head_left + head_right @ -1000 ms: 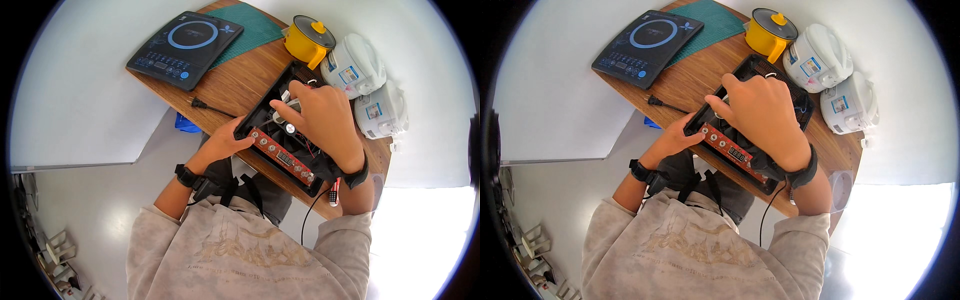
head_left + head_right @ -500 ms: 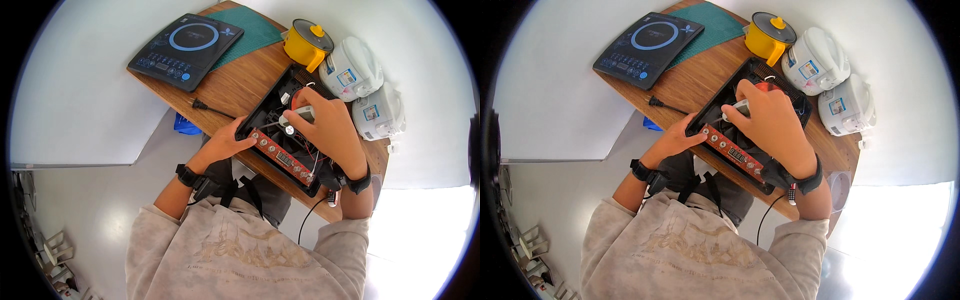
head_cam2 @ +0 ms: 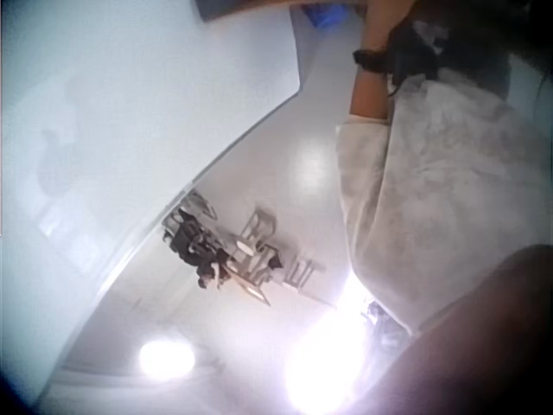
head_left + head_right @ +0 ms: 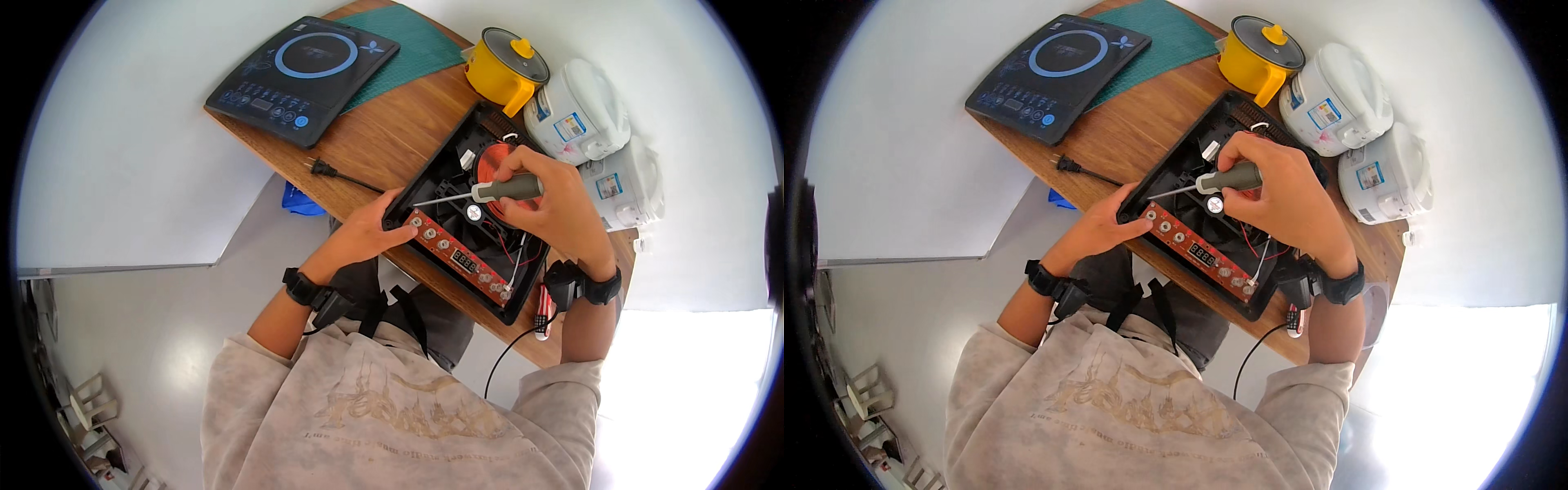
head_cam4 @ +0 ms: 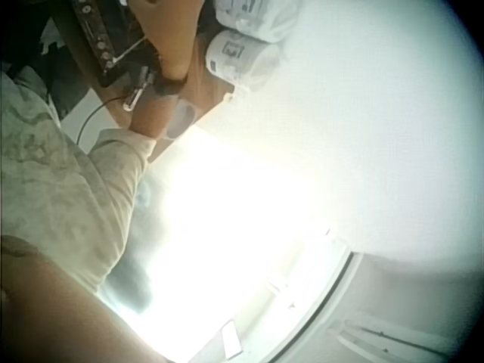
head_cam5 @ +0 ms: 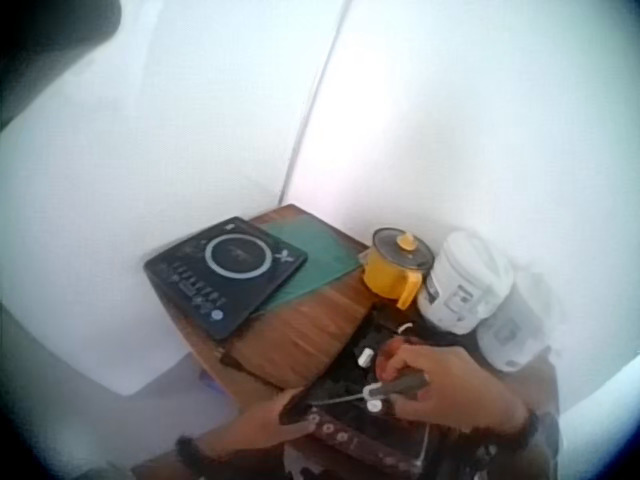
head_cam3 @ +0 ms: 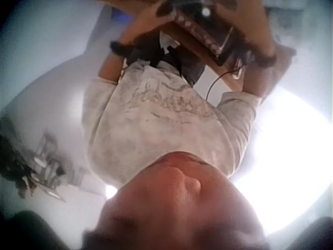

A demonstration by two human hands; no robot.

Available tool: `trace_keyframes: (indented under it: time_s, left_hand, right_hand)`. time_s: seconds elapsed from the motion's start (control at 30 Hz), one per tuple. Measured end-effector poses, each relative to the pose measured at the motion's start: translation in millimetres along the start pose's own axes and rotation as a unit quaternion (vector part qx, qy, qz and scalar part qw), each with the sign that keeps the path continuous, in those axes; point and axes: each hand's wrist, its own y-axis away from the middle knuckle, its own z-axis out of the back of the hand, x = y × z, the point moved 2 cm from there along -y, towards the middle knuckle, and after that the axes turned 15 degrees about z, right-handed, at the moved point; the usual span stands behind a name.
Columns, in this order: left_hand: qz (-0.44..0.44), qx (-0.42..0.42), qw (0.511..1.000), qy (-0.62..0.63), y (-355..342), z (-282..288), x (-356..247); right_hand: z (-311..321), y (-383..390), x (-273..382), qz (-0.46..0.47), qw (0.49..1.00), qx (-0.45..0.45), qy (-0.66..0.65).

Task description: The person works on the internal components of a disassembled electric stove. They adjust wires and circuit boards, then use a screwdriver to tighten screws on the control panel. The task involves handling the stove's internal parts and tools on a wooden table.

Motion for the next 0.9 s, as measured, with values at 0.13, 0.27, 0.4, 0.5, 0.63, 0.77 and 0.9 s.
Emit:
trace_keyframes:
  time_s: [0.13,0.27,0.4,0.5,0.63,0.77,0.9]
  left_hand:
    - [-0.007,-0.004,1.000,-0.002,-3.8,0.9,1.3]
    - [-0.002,0.006,1.000,0.015,-8.2,1.7,2.1]
    - [0.004,-0.002,1.000,0.007,-11.5,2.2,0.6]
    - [-0.001,-0.013,1.000,-0.008,-13.8,0.9,0.2]
    - [-0.003,-0.009,1.000,-0.006,-13.8,-0.3,-2.7]
    - [-0.003,-0.006,1.000,-0.002,-14.9,-1.6,-2.2]
    - [-0.009,-0.001,1.000,0.000,-14.0,-1.9,-1.1]
  right_hand:
    - [0.0,-2.4,-10.6,0.044,0.998,0.032,0.015]
    - [-1.3,-3.3,-20.1,0.097,0.995,0.032,0.009]
    - [2.6,-5.6,-21.5,0.083,0.995,0.050,0.004]
    - [3.8,-5.6,-25.4,0.084,0.995,0.058,-0.004]
    - [4.0,-3.8,-27.2,0.077,0.995,0.066,-0.010]
    - [6.1,-2.9,-25.9,0.081,0.994,0.069,-0.011]
    - [7.2,-2.3,-22.5,0.095,0.993,0.066,-0.014]
